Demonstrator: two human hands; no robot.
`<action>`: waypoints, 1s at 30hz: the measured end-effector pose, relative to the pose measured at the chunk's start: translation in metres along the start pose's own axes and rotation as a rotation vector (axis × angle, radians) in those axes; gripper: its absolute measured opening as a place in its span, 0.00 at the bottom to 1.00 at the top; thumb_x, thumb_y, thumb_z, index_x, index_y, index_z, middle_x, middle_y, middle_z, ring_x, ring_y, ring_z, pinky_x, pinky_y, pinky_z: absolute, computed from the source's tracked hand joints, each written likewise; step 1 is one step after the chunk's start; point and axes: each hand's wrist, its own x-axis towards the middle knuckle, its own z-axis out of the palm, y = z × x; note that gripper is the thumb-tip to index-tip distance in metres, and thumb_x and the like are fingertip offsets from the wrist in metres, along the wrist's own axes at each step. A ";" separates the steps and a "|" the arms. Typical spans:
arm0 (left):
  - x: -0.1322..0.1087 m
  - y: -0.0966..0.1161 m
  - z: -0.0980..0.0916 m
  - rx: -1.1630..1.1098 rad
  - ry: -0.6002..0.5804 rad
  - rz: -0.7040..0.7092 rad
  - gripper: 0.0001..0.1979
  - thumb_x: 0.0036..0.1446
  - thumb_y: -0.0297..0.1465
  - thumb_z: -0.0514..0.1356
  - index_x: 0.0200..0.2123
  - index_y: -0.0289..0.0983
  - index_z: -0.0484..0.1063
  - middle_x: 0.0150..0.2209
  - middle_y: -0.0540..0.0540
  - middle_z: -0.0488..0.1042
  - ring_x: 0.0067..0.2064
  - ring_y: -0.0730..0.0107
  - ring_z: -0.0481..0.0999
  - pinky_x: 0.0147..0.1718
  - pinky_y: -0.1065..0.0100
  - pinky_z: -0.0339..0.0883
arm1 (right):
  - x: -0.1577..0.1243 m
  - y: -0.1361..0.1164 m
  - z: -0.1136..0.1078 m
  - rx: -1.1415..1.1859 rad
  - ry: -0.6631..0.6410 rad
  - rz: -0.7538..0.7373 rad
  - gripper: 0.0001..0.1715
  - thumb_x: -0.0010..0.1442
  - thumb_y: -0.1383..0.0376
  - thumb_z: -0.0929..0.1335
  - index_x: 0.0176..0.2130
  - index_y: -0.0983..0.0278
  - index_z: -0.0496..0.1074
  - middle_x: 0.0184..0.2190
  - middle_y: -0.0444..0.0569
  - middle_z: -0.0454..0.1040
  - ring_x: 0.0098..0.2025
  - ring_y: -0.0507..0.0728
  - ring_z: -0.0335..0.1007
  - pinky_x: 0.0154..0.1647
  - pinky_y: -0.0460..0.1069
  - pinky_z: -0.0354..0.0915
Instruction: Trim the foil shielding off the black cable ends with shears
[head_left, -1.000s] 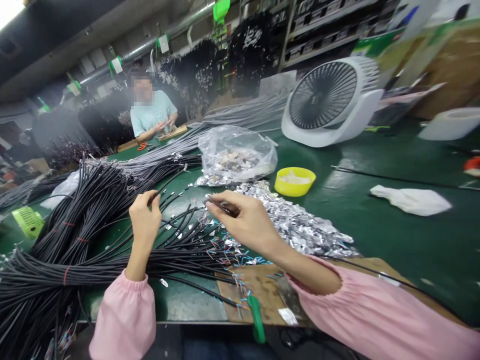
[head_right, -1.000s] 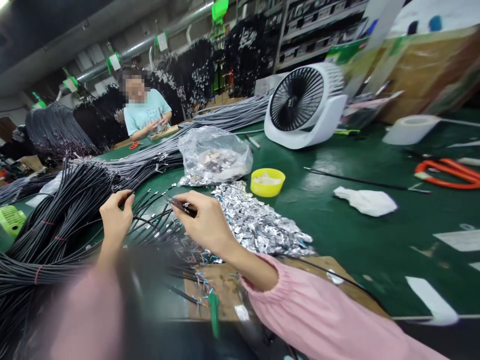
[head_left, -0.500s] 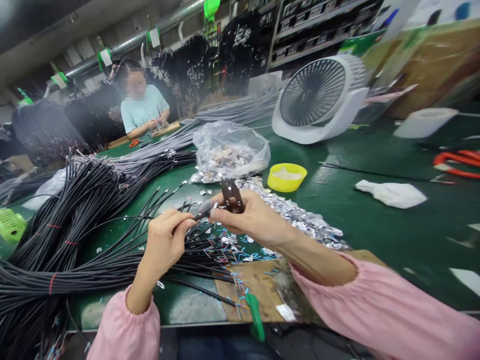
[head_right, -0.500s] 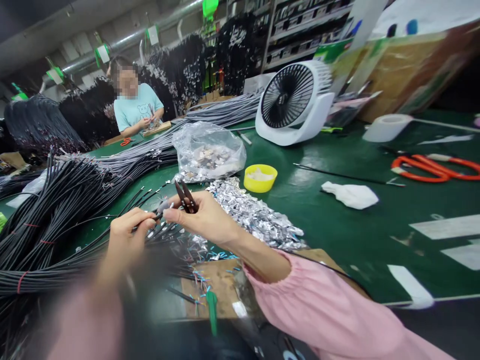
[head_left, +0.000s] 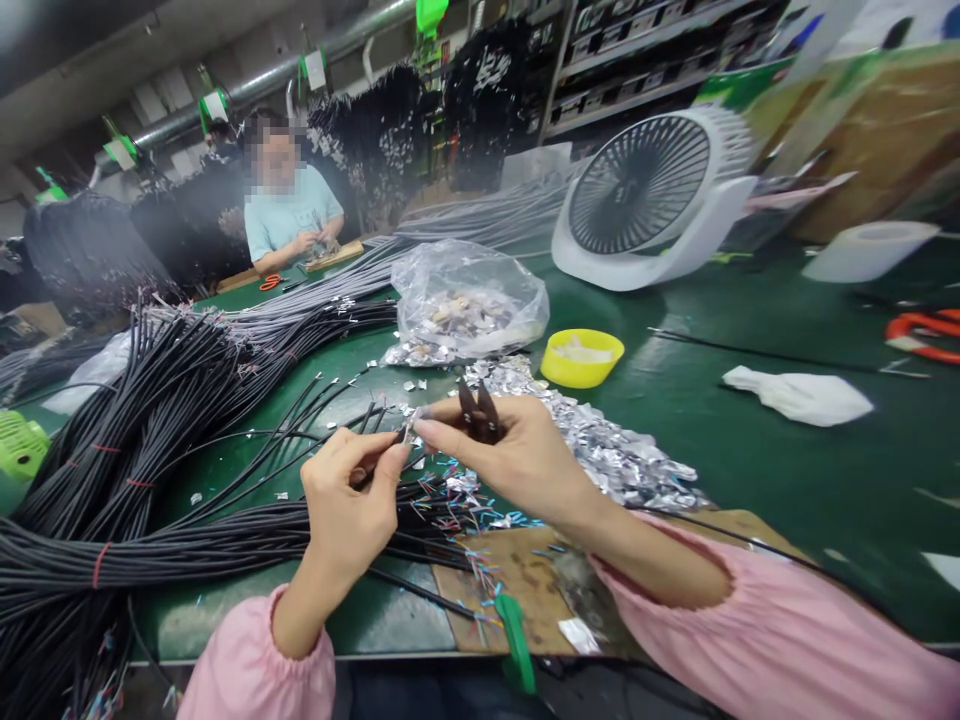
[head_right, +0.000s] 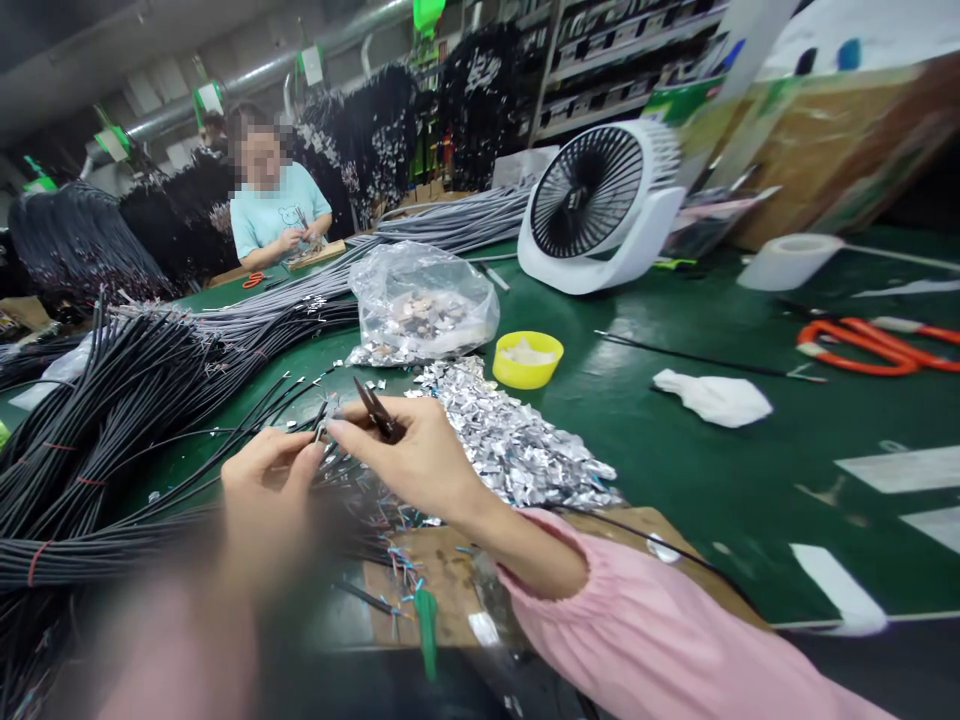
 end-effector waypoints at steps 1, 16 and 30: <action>0.000 0.000 0.000 -0.010 0.002 -0.016 0.06 0.54 0.32 0.60 0.30 0.37 0.75 0.22 0.52 0.68 0.24 0.77 0.66 0.21 0.75 0.58 | 0.000 0.000 0.001 -0.012 0.011 0.002 0.14 0.51 0.59 0.67 0.22 0.67 0.73 0.16 0.44 0.67 0.18 0.49 0.59 0.17 0.44 0.56; 0.004 -0.001 -0.009 -0.193 -0.061 -0.212 0.13 0.57 0.36 0.56 0.27 0.36 0.75 0.23 0.50 0.68 0.23 0.78 0.66 0.19 0.76 0.56 | -0.004 0.001 0.000 -0.257 -0.099 -0.269 0.13 0.62 0.64 0.61 0.38 0.67 0.73 0.31 0.50 0.75 0.33 0.54 0.71 0.35 0.47 0.66; 0.002 -0.003 -0.002 -0.167 0.049 -0.177 0.07 0.49 0.33 0.64 0.31 0.36 0.74 0.25 0.51 0.71 0.24 0.77 0.69 0.21 0.77 0.62 | -0.004 -0.002 -0.001 -0.252 -0.077 -0.240 0.12 0.60 0.66 0.63 0.35 0.66 0.76 0.28 0.49 0.76 0.29 0.53 0.70 0.31 0.47 0.66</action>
